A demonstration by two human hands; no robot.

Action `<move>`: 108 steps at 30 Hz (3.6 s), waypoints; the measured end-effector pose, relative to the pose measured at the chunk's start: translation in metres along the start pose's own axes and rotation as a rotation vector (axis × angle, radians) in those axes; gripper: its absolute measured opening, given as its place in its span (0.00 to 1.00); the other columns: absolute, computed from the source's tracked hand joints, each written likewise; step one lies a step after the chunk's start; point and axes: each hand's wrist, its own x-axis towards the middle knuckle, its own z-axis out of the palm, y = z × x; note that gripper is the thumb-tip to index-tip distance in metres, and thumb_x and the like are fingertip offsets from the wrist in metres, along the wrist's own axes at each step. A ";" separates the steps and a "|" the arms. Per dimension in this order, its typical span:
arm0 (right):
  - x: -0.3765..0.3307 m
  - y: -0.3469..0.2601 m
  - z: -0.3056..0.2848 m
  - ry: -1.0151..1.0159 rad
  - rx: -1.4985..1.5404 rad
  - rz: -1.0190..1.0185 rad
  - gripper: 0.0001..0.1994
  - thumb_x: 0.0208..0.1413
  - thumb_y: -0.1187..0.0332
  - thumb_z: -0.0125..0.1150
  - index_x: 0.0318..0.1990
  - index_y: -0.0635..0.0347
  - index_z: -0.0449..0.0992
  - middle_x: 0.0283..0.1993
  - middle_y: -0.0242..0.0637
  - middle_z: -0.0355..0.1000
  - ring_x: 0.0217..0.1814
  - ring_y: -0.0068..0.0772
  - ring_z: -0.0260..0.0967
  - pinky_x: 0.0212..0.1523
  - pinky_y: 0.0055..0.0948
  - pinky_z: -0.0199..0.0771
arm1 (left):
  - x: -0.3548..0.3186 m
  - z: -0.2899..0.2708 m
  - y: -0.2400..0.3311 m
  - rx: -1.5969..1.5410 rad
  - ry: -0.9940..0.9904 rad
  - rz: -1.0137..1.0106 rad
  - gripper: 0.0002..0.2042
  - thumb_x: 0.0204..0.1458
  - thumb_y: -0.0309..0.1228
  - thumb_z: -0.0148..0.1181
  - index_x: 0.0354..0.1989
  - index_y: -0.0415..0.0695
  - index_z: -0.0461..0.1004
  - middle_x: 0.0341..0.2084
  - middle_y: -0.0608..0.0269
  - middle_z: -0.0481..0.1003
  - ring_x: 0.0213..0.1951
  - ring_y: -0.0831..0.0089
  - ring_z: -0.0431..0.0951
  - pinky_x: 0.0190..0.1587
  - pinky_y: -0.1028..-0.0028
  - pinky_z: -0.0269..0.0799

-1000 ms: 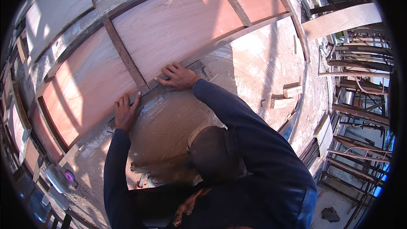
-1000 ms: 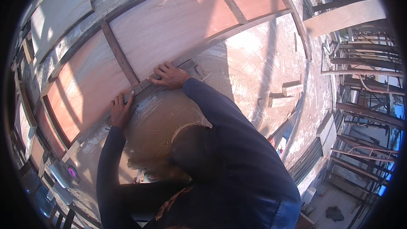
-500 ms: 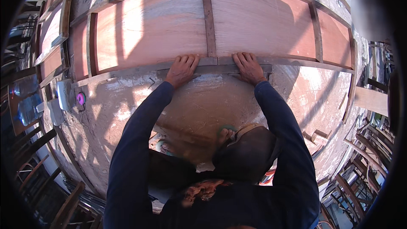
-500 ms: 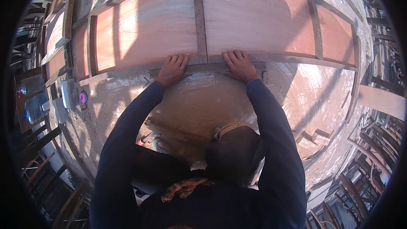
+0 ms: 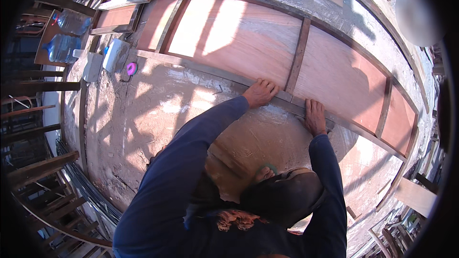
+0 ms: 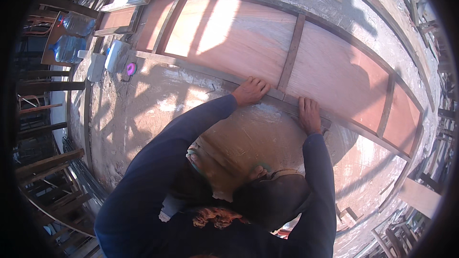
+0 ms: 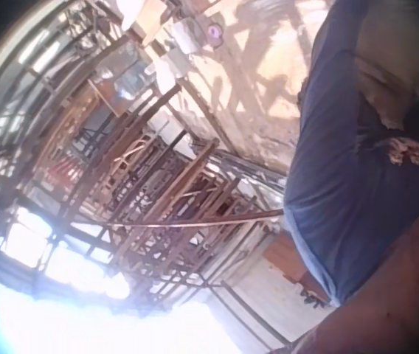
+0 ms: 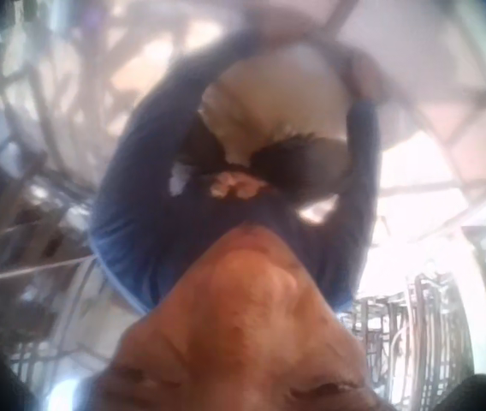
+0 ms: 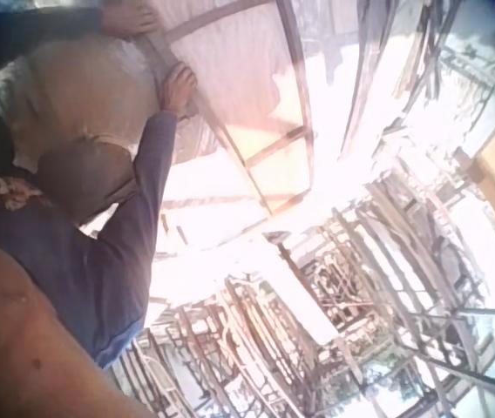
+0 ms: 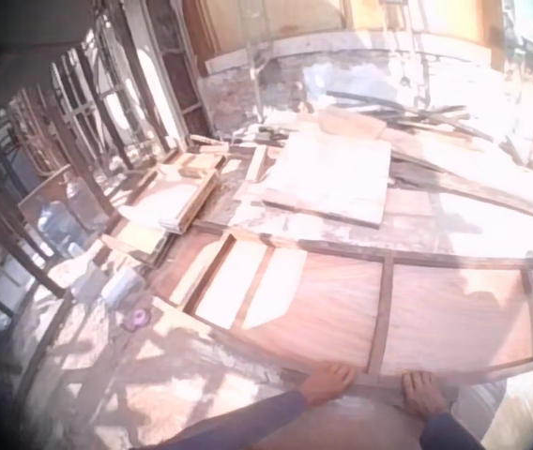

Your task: The person aligns wooden slats on a concrete floor to form a frame and hammers nails into the wood to join the pieces together.

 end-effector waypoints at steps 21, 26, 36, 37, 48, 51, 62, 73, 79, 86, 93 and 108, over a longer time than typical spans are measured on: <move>0.005 0.024 -0.002 -0.062 0.085 -0.056 0.22 0.46 0.66 0.53 0.51 0.64 0.66 0.42 0.40 0.67 0.48 0.38 0.65 0.50 0.35 0.65 | 0.016 -0.002 -0.007 -0.130 -0.089 0.123 0.25 0.46 0.36 0.58 0.53 0.38 0.66 0.41 0.58 0.70 0.45 0.64 0.70 0.46 0.65 0.64; 0.025 0.001 0.006 -0.074 0.136 -0.091 0.27 0.49 0.60 0.53 0.55 0.66 0.62 0.47 0.44 0.65 0.52 0.42 0.63 0.54 0.38 0.62 | 0.001 0.005 -0.018 -0.195 -0.058 0.060 0.30 0.42 0.43 0.63 0.53 0.39 0.66 0.43 0.57 0.70 0.47 0.62 0.70 0.47 0.62 0.64; -0.013 0.022 0.037 0.085 -0.179 -0.142 0.42 0.53 0.37 0.51 0.63 0.67 0.59 0.59 0.46 0.65 0.57 0.49 0.65 0.59 0.44 0.63 | 0.014 0.085 0.073 -0.294 0.293 -0.516 0.18 0.52 0.37 0.47 0.50 0.46 0.70 0.53 0.44 0.67 0.62 0.42 0.60 0.62 0.30 0.41; -0.013 0.009 0.021 0.461 -0.316 -0.231 0.44 0.51 0.30 0.50 0.59 0.65 0.68 0.54 0.37 0.71 0.52 0.44 0.71 0.53 0.42 0.71 | 0.000 0.095 0.081 -0.274 0.318 -0.600 0.19 0.53 0.36 0.47 0.52 0.47 0.70 0.56 0.44 0.66 0.63 0.41 0.59 0.62 0.29 0.40; -0.010 0.006 0.009 0.130 -0.256 -0.201 0.41 0.56 0.33 0.43 0.53 0.68 0.72 0.48 0.46 0.73 0.52 0.47 0.70 0.52 0.44 0.72 | 0.000 0.122 0.059 -0.358 0.258 -0.497 0.18 0.54 0.39 0.48 0.51 0.49 0.73 0.58 0.42 0.64 0.65 0.42 0.57 0.61 0.28 0.40; -0.007 0.014 0.011 0.107 -0.328 -0.263 0.43 0.55 0.31 0.44 0.53 0.70 0.72 0.48 0.47 0.73 0.51 0.49 0.71 0.52 0.45 0.72 | 0.009 0.113 0.059 -0.522 0.283 -0.483 0.17 0.53 0.37 0.48 0.49 0.49 0.73 0.57 0.42 0.65 0.64 0.42 0.58 0.61 0.28 0.41; 0.005 0.009 0.016 -0.108 -0.090 -0.061 0.39 0.57 0.39 0.47 0.62 0.70 0.60 0.57 0.51 0.66 0.57 0.54 0.65 0.59 0.46 0.64 | 0.007 0.093 0.060 -0.580 0.278 -0.552 0.16 0.54 0.39 0.48 0.49 0.51 0.74 0.57 0.45 0.65 0.64 0.45 0.59 0.62 0.29 0.39; -0.011 0.008 0.031 -0.197 0.031 -0.010 0.39 0.50 0.52 0.60 0.64 0.68 0.55 0.59 0.56 0.61 0.61 0.57 0.59 0.62 0.49 0.58 | -0.019 0.035 0.058 -0.410 -0.108 -0.510 0.29 0.53 0.40 0.55 0.66 0.54 0.60 0.67 0.55 0.55 0.71 0.56 0.46 0.67 0.39 0.36; 0.007 -0.014 -0.016 -0.131 0.083 0.006 0.40 0.46 0.50 0.66 0.60 0.68 0.57 0.53 0.51 0.63 0.56 0.53 0.60 0.57 0.48 0.59 | -0.015 -0.014 0.033 -0.421 -0.338 -0.455 0.30 0.58 0.37 0.50 0.70 0.52 0.53 0.70 0.56 0.49 0.71 0.55 0.45 0.66 0.39 0.39; 0.025 -0.022 -0.052 -0.227 0.149 0.136 0.42 0.42 0.48 0.69 0.61 0.65 0.60 0.57 0.46 0.62 0.62 0.47 0.57 0.61 0.46 0.55 | -0.017 -0.065 -0.009 -0.341 -0.515 -0.318 0.37 0.53 0.35 0.59 0.70 0.48 0.48 0.70 0.54 0.47 0.71 0.53 0.46 0.66 0.44 0.49; -0.033 -0.054 -0.104 -0.050 0.290 0.398 0.46 0.46 0.48 0.67 0.69 0.55 0.51 0.71 0.49 0.48 0.73 0.52 0.43 0.70 0.50 0.46 | -0.013 -0.084 -0.056 -0.397 -0.439 -0.295 0.44 0.50 0.37 0.63 0.71 0.47 0.42 0.69 0.49 0.47 0.69 0.47 0.50 0.64 0.47 0.55; -0.354 -0.296 -0.425 -0.750 1.052 1.611 0.30 0.54 0.45 0.59 0.49 0.67 0.73 0.51 0.59 0.72 0.53 0.57 0.71 0.51 0.45 0.70 | -0.150 -0.446 -0.004 -0.856 -0.934 -0.331 0.26 0.54 0.41 0.56 0.58 0.38 0.68 0.47 0.40 0.75 0.51 0.49 0.75 0.54 0.60 0.69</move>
